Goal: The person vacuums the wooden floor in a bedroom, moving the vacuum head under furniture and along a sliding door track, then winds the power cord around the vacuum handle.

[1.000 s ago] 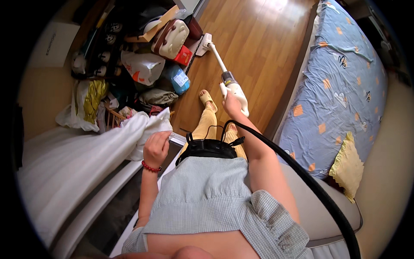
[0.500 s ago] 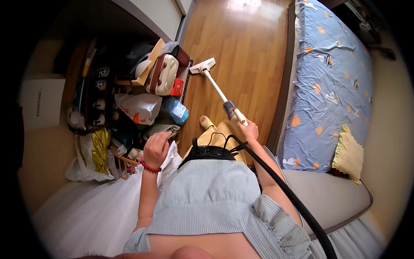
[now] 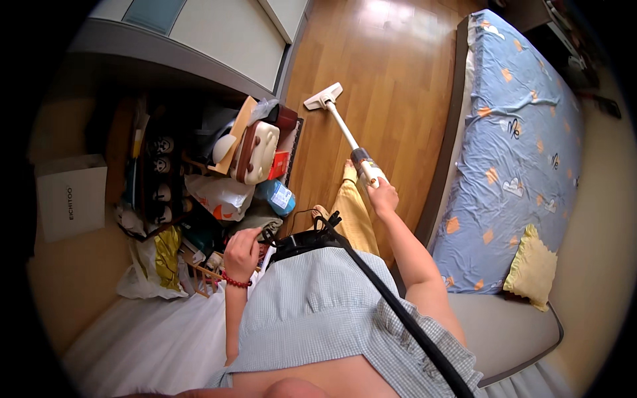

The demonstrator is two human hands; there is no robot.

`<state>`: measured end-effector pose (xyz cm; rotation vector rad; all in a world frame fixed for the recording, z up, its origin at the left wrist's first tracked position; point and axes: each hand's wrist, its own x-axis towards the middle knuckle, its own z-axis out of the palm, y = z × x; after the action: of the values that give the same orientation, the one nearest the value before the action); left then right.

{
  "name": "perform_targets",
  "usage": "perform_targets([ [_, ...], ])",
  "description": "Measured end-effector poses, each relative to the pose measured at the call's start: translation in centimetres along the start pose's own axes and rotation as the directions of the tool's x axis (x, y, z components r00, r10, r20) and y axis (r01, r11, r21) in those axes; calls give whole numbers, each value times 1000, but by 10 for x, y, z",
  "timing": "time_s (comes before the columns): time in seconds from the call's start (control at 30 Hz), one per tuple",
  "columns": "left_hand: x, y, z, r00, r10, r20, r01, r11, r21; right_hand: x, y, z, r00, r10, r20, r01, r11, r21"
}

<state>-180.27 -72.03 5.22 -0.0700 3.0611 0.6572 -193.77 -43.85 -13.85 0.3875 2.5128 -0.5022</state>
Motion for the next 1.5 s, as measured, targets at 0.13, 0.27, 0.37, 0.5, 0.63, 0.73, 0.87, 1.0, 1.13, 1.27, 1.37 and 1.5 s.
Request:
perform_targets([
  [0.13, 26, 4, 5, 998, -56, -3, 56, 998, -1, 40, -19, -18, 963, -263, 52, 268, 956, -120],
  [0.27, 51, 14, 8, 996, -94, 2, 94, 995, -18, 81, -45, -27, 882, -451, 136, 470, 856, -216],
  [0.37, 61, 16, 10, 994, -108, 6, 108, 994, -7, 102, -71, -25, 844, -500, 194, 536, 802, -264],
  [0.5, 77, 11, 7, 995, -94, 9, 94, 996, -5, 113, -83, -26, 826, -520, 219, 562, 791, -241],
  [0.63, 91, 6, 0, 997, -81, 7, 80, 997, 12, 113, -79, -31, 889, -412, 199, 452, 857, -249],
  [0.73, 100, -1, -2, 997, -69, 44, 70, 997, -16, 101, -76, -42, 922, -343, 180, 377, 902, -211],
  [0.87, 112, -7, -11, 996, -67, 52, 67, 998, 0, 75, -79, -45, 954, -289, 80, 296, 949, -108],
  [1.0, 117, -15, -15, 995, -57, 82, 55, 998, 34, 63, -77, -46, 911, -368, 188, 398, 904, -157],
  [1.13, 116, -16, -15, 991, -57, 120, 53, 998, 35, 78, -72, -38, 815, -547, 191, 578, 787, -215],
  [1.27, 118, -15, -12, 985, -83, 150, 84, 996, -1, 101, -87, -35, 789, -587, 181, 613, 770, -177],
  [1.37, 124, -9, -14, 982, -81, 172, 81, 997, 7, 109, -94, -32, 783, -589, 199, 619, 770, -158],
  [1.5, 124, -10, -11, 986, -38, 163, 30, 998, 52, 107, -92, -50, 751, -628, 204, 658, 735, -163],
])
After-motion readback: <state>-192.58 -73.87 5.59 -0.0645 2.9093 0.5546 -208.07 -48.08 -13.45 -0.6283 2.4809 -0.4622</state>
